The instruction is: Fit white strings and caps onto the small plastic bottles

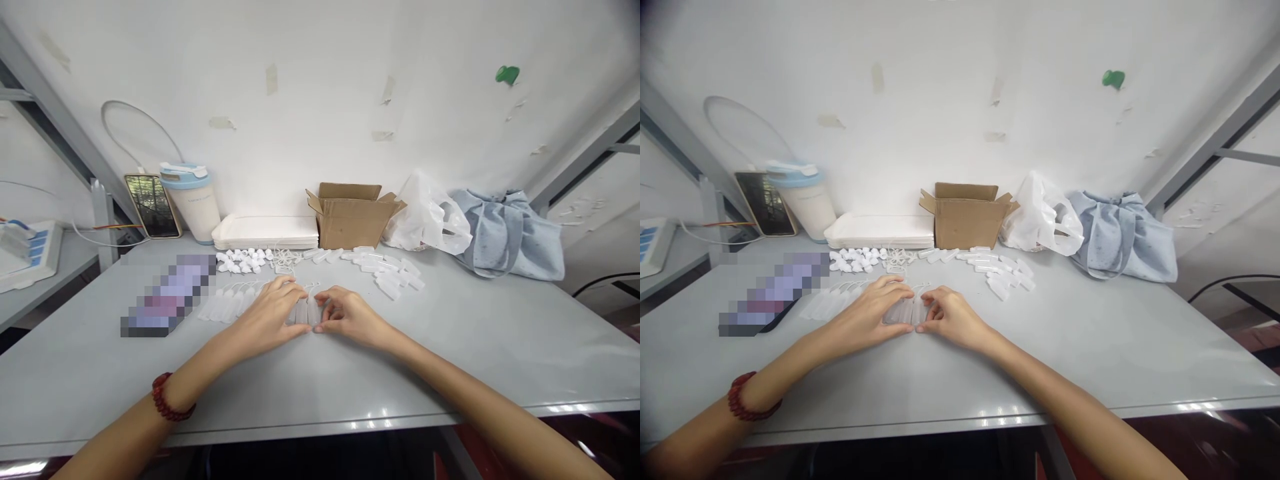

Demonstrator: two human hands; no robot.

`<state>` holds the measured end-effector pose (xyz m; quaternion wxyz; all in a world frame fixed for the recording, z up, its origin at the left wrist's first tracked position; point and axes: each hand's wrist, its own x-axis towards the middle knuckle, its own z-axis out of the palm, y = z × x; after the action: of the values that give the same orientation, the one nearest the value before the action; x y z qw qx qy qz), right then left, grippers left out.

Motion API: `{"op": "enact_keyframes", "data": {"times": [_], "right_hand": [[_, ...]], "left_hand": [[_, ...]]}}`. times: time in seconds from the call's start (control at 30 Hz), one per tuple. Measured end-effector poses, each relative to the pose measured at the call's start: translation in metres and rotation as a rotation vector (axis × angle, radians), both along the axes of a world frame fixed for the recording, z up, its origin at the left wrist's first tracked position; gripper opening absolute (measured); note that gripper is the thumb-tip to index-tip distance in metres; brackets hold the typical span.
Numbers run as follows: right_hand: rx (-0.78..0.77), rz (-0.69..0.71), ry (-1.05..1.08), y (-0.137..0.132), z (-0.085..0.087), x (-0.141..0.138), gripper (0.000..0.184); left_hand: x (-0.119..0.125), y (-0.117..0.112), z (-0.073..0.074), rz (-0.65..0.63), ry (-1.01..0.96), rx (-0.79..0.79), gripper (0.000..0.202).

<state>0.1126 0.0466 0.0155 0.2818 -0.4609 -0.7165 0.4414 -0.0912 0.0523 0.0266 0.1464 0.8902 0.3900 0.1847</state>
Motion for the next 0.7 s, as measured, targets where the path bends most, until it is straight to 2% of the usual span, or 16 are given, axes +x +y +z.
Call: {"op": "enact_keyframes", "data": {"times": [0.23,0.5,0.6,0.7], "right_hand": [[0.004,-0.017,0.006,-0.001,-0.003,-0.002,0.04],[0.02,-0.023,-0.02,0.0,-0.001,0.0,0.043],[0.019,-0.019,-0.01,0.001,0.0,0.002,0.046],[0.023,-0.01,-0.012,0.004,0.001,0.006,0.051]], "left_hand": [[-0.001,0.001,0.001,-0.007,-0.028,-0.021,0.033],[-0.004,0.004,0.001,-0.014,-0.063,-0.05,0.046],[-0.005,0.007,0.005,0.052,-0.107,-0.057,0.04],[-0.009,0.013,0.007,0.18,-0.161,-0.022,0.028]]}}
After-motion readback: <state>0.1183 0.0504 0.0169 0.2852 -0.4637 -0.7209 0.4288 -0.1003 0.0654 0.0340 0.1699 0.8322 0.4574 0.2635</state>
